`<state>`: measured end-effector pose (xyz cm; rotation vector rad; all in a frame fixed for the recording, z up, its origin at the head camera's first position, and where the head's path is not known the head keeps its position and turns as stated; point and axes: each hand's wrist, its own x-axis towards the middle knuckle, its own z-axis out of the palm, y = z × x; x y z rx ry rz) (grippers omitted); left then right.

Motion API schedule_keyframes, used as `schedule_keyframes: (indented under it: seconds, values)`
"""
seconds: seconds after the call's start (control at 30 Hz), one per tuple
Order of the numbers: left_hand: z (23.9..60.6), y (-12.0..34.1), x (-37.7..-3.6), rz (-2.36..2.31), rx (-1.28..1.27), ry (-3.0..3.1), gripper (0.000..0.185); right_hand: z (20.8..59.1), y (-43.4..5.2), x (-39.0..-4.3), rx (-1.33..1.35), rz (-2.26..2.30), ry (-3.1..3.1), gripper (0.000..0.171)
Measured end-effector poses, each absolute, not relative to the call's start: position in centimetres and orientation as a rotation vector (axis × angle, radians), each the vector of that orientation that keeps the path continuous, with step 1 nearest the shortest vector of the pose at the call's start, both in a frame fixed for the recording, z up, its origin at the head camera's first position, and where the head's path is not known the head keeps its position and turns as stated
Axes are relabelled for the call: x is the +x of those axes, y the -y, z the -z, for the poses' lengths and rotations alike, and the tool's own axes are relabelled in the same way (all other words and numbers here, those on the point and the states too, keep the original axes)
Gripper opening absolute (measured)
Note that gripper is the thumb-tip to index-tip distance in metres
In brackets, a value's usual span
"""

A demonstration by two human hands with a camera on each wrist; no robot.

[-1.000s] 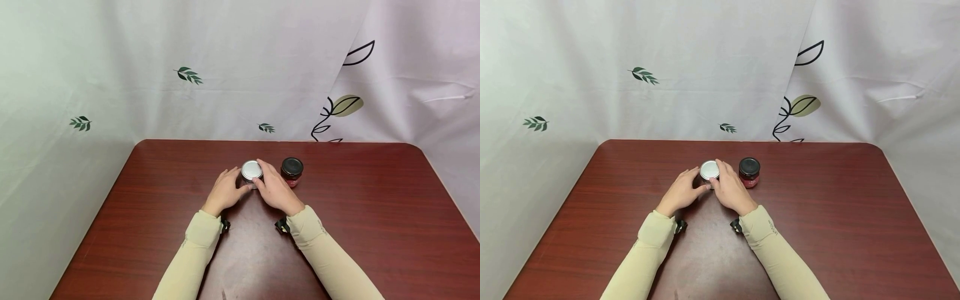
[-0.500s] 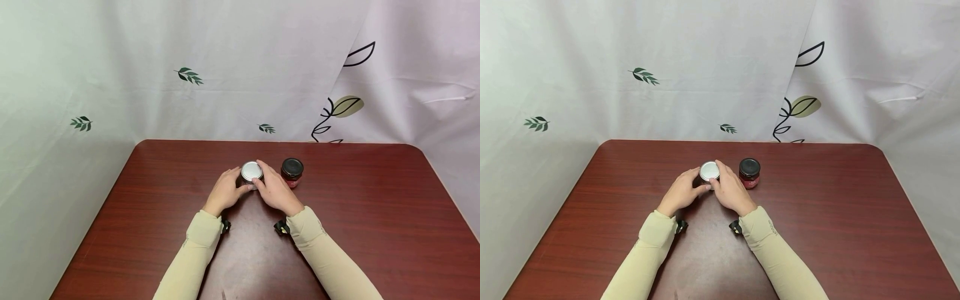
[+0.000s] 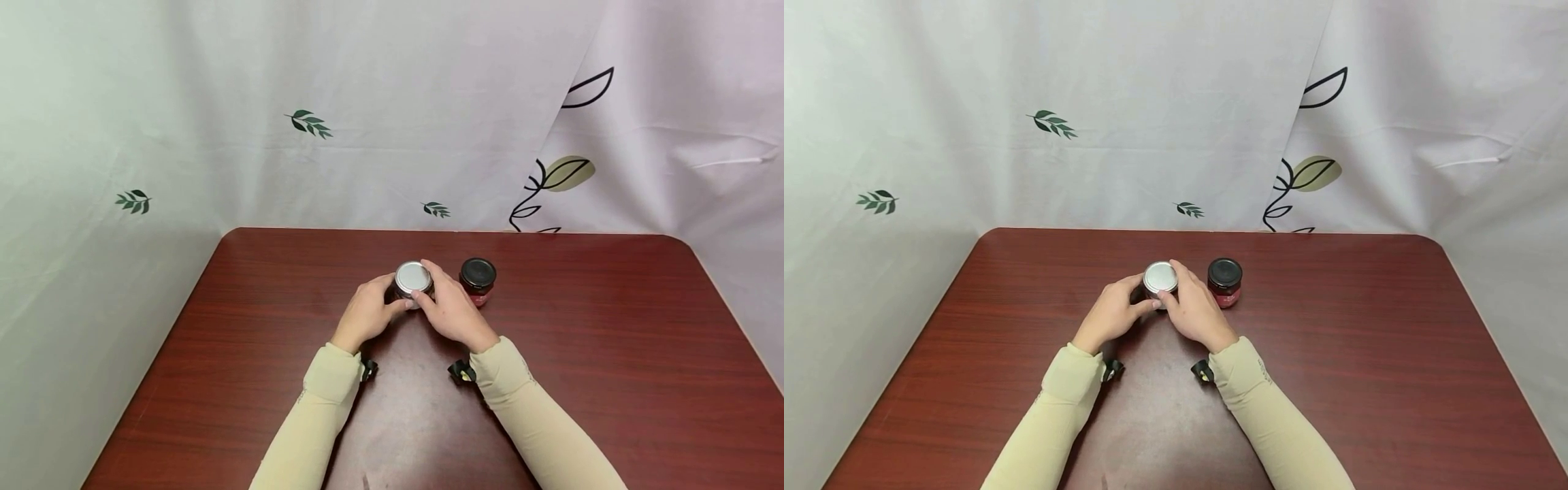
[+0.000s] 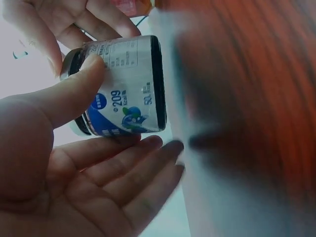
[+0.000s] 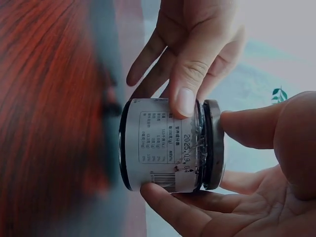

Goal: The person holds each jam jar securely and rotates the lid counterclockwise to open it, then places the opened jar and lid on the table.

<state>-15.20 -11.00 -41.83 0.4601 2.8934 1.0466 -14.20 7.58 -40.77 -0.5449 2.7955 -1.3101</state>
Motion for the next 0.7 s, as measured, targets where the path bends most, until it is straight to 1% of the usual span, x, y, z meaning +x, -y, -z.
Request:
schedule_keyframes:
  seconds: [0.27,0.57,0.7]
  values:
    - [40.9,10.9,-14.8,-1.102,0.445,-2.903,0.061,39.9,-7.8,-13.8,-0.521,1.365,-2.794,0.062]
    - [40.6,10.6,-14.7,-1.177,0.432,-2.951,0.06,39.2,-7.9,-13.6,-0.514,1.376,-2.818,0.061]
    - [40.4,10.3,-14.6,-1.229,0.422,-2.993,0.064,38.7,-8.0,-13.3,-0.509,1.409,-2.816,0.062]
